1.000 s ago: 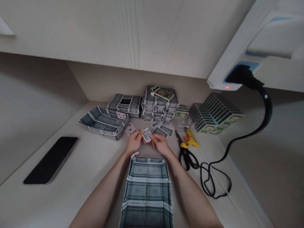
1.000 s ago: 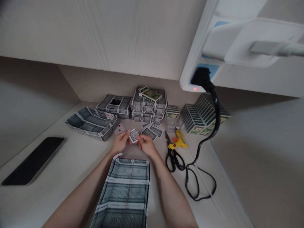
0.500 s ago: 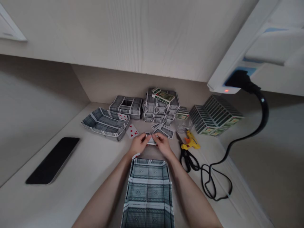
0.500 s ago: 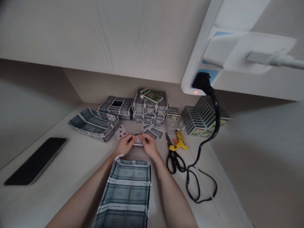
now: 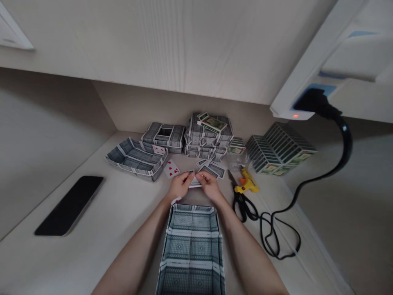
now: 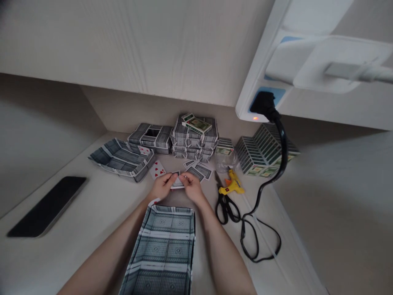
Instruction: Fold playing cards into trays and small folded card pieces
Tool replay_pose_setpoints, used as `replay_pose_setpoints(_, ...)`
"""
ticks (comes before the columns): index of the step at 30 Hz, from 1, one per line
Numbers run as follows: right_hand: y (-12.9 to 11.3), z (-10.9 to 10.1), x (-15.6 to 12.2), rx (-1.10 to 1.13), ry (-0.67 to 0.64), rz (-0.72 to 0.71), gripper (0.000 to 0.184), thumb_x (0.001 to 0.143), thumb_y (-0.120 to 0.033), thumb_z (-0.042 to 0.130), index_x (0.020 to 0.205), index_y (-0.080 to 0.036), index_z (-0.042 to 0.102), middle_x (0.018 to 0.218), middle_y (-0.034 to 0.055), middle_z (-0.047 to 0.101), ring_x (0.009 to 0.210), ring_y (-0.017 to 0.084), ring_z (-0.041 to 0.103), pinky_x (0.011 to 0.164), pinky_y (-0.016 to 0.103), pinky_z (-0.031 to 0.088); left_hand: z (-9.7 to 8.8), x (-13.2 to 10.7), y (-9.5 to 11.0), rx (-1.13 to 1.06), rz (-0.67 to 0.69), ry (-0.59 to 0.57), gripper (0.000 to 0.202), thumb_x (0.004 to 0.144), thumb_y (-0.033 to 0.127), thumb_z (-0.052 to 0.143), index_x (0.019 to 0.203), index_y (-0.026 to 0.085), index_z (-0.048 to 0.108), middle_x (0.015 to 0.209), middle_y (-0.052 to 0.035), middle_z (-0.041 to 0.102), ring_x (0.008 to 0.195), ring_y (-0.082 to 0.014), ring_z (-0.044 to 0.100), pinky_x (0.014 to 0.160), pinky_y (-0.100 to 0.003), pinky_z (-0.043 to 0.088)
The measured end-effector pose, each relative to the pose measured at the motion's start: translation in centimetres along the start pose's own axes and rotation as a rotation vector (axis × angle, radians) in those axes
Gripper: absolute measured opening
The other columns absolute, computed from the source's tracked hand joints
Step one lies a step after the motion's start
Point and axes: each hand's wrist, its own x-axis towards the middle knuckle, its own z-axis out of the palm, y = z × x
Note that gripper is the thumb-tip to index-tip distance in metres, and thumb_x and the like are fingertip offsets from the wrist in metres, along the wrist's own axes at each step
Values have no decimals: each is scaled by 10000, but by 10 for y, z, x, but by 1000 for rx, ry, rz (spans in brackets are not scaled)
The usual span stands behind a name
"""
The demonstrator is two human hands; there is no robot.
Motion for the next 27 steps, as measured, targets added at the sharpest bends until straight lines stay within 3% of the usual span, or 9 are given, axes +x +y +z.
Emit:
replay_pose_setpoints(10, 0, 0, 0, 3, -24, 2, 255, 730, -425, 494, 645, -186, 516, 564, -27, 415, 535, 109, 359, 510, 221, 300, 0, -2, -1, 106, -9, 3, 378, 796, 439, 357, 558, 166, 468, 493, 37, 405, 504, -94, 386, 500, -208, 292)
replay_pose_setpoints(19, -2, -4, -1, 82, -62, 44, 276, 729, -452, 512, 664, -183, 518, 565, -36, 389, 503, 90, 319, 471, 208, 268, 3, 0, -2, 30, 1, -23, 354, 804, 423, 351, 602, 156, 467, 535, 44, 382, 537, -85, 376, 498, -194, 294)
replay_pose_setpoints(27, 3, -4, 0, 50, -79, 21, 291, 742, -449, 505, 629, -181, 508, 523, -50, 343, 474, 83, 294, 461, 214, 237, 0, -1, 0, 170, 19, -37, 355, 805, 413, 354, 570, 164, 445, 497, 50, 360, 498, -80, 354, 475, -199, 251)
